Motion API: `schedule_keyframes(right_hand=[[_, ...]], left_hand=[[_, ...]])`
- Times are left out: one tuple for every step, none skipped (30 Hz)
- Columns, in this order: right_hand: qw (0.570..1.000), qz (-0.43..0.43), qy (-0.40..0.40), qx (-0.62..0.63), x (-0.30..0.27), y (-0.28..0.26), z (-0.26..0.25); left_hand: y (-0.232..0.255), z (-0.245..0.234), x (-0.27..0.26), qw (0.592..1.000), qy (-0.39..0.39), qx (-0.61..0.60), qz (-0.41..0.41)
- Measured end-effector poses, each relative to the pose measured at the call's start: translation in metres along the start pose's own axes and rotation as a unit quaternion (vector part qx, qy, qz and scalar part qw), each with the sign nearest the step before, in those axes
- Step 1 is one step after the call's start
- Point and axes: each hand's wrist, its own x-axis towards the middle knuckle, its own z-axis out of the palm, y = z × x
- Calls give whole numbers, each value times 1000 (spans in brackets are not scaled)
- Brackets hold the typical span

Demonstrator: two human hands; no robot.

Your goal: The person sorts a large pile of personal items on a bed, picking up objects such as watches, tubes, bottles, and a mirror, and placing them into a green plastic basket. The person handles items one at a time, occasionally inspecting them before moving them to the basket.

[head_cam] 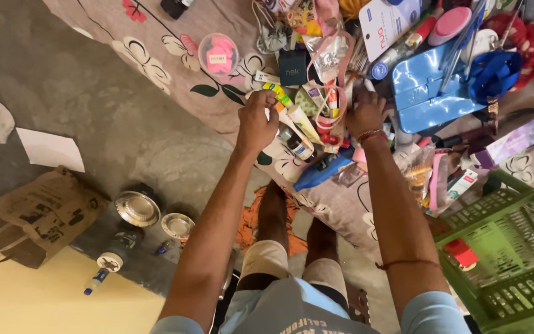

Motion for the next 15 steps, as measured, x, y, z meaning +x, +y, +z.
schedule_keyframes(right_hand=[[999,-33,11,-31,3,-5,0],[1000,-23,-4,-3,1,-10,2],[999,-12,-18,26,-1,-14,6],[998,0,-30,52,-2,-13,6],[998,-18,-27,59,-5,-11,4],[997,-37,-25,67,-10,-13,2],[995,-56,-23,75,-14,-15,-1],[993,-23,3,118,-15,-17,-6],[986,9,29,161,-16,-20,-11],[976,40,55,205,-16,-24,-16],[974,22,96,202,-13,-27,-22],[971,5,137,197,-11,-29,-30],[965,-12,178,192,-10,-30,-38],[964,4,169,206,-11,-31,-45],[962,19,160,220,-12,-33,-50]], left_hand=[[0,1,4,1000,-6,5,8],[0,1,8,1000,-16,9,16],[1,1,12,999,-17,31,35],[3,5,18,997,-19,50,56],[6,9,24,994,-22,68,77],[10,13,28,993,-31,97,57],[15,19,32,991,-39,126,38],[18,22,34,986,-47,156,17],[19,25,38,988,-44,146,31],[18,27,43,989,-41,137,45],[17,29,47,989,-38,127,59],[16,33,49,985,-48,159,52],[15,38,52,979,-58,191,46],[15,44,54,972,-68,221,39],[13,48,56,969,-78,233,26]])
